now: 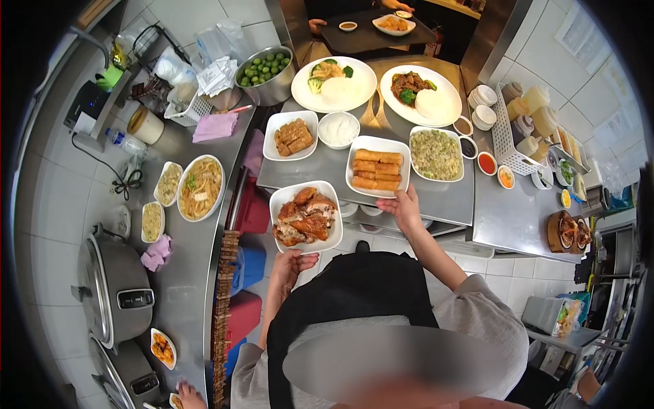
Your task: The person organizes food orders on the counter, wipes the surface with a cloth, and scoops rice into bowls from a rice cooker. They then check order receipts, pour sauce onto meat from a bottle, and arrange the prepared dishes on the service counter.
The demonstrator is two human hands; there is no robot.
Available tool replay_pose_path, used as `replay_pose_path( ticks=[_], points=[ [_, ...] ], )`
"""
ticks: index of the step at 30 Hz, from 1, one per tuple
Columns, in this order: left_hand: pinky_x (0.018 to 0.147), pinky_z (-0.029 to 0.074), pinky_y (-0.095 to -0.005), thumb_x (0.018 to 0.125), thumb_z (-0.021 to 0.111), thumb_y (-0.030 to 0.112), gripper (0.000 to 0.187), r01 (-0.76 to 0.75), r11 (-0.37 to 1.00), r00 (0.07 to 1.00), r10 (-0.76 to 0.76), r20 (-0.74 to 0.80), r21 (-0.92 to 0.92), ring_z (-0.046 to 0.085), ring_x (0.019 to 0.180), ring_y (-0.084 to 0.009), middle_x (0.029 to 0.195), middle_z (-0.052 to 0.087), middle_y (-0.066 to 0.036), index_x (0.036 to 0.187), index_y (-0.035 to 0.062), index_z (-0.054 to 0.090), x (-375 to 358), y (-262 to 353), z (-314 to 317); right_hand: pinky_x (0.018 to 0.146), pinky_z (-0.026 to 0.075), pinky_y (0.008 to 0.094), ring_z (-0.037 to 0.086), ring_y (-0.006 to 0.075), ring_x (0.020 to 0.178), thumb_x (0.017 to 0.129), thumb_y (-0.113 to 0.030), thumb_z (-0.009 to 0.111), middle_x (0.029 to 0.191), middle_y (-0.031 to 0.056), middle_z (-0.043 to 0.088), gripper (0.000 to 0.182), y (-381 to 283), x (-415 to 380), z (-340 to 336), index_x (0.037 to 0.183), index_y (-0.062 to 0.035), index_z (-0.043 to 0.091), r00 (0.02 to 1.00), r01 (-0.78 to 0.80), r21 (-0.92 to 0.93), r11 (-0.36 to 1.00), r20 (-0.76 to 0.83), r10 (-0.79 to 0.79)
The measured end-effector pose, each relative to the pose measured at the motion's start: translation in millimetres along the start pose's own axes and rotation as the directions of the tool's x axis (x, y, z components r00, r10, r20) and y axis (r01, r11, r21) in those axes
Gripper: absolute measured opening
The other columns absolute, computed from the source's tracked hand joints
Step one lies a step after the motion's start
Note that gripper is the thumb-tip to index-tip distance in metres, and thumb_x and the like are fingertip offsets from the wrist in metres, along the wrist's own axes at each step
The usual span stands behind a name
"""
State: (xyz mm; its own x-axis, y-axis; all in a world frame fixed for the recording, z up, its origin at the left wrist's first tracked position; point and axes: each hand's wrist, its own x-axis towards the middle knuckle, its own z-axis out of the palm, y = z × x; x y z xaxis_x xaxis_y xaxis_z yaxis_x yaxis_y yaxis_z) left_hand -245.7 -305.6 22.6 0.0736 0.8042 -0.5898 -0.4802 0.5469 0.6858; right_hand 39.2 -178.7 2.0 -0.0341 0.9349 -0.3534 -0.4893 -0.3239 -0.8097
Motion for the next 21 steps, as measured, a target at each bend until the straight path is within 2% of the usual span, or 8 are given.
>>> replay_pose_path(
  ticks=[5,7,9,14,18,19,21],
  points=[
    [0.064,0.054,-0.0286,0.076,0.048,0.011,0.036,0.009,0.999,1.0,-0.01,0.019,0.042,0.064,0.072,-0.0242,0.082,0.062,-0.022,0.101,-0.0146,0.046,20.1,13.5,0.5,0.052,0.053,0.0309,0.061,0.0232,0.061,0.088,-0.013,0.037,0.082,0.0185,0.056,0.024,2.7,6.8,4.4,0.109,-0.0027,0.032,0.994,0.061,0.029,0.998,-0.088,-0.058],
    [0.064,0.054,-0.0285,0.075,0.048,0.011,0.036,0.02,0.999,1.0,-0.021,0.023,0.048,0.064,0.072,-0.0241,0.082,0.062,-0.022,0.101,-0.0148,0.046,25.8,16.1,-1.9,0.051,0.052,0.0307,0.061,0.0226,0.06,0.088,-0.014,0.036,0.08,0.018,0.056,0.024,3.5,14.0,3.6,0.109,-0.0032,0.032,0.994,0.067,0.043,0.997,-0.09,-0.063],
    [0.063,0.055,-0.0312,0.076,0.046,0.009,0.038,0.043,0.996,0.998,-0.047,0.052,0.076,0.064,0.072,-0.029,0.084,0.06,-0.027,0.102,-0.0181,0.044,34.9,22.6,-5.3,0.05,0.052,0.0305,0.06,0.0221,0.059,0.088,-0.014,0.036,0.079,0.0176,0.056,0.024,1.0,19.7,4.1,0.109,-0.0038,0.032,0.993,0.083,0.058,0.995,-0.088,-0.078],
    [0.064,0.055,-0.031,0.076,0.046,0.01,0.037,0.096,0.985,0.986,-0.113,0.119,0.143,0.064,0.074,-0.0287,0.085,0.06,-0.026,0.101,-0.0167,0.046,62.8,38.1,-6.2,0.05,0.051,0.0305,0.058,0.0198,0.057,0.09,-0.022,0.04,0.075,0.0147,0.055,0.028,-3.5,32.0,12.2,0.111,-0.0053,0.033,0.984,0.116,0.081,0.99,-0.145,-0.103],
    [0.064,0.055,-0.0312,0.076,0.045,0.011,0.036,0.148,0.972,0.964,-0.184,0.194,0.184,0.064,0.075,-0.0287,0.086,0.061,-0.025,0.1,-0.0161,0.047,87.5,45.3,-9.3,0.052,0.051,0.0301,0.058,0.0187,0.059,0.09,-0.025,0.045,0.077,0.0139,0.054,0.031,0.8,40.9,16.9,0.11,-0.0049,0.033,0.968,0.181,0.107,0.978,-0.194,-0.158],
    [0.069,0.053,-0.0316,0.074,0.047,0.01,0.036,0.172,0.959,0.95,-0.222,0.218,0.227,0.063,0.077,-0.0262,0.087,0.061,-0.022,0.102,-0.0134,0.048,90.6,50.2,-8.3,0.054,0.051,0.0298,0.057,0.0181,0.061,0.089,-0.024,0.046,0.08,0.0133,0.055,0.031,2.5,43.5,15.8,0.111,-0.0048,0.034,0.962,0.206,0.097,0.974,-0.204,-0.183],
    [0.069,0.053,-0.0322,0.075,0.046,0.01,0.036,0.21,0.951,0.945,-0.257,0.203,0.225,0.063,0.078,-0.0265,0.088,0.061,-0.023,0.102,-0.0139,0.047,101.1,39.5,-15.3,0.057,0.051,0.0295,0.058,0.0171,0.065,0.088,-0.023,0.049,0.086,0.0121,0.055,0.033,11.3,50.9,8.5,0.112,-0.0047,0.037,0.951,0.255,0.067,0.965,-0.196,-0.238]
  ],
)
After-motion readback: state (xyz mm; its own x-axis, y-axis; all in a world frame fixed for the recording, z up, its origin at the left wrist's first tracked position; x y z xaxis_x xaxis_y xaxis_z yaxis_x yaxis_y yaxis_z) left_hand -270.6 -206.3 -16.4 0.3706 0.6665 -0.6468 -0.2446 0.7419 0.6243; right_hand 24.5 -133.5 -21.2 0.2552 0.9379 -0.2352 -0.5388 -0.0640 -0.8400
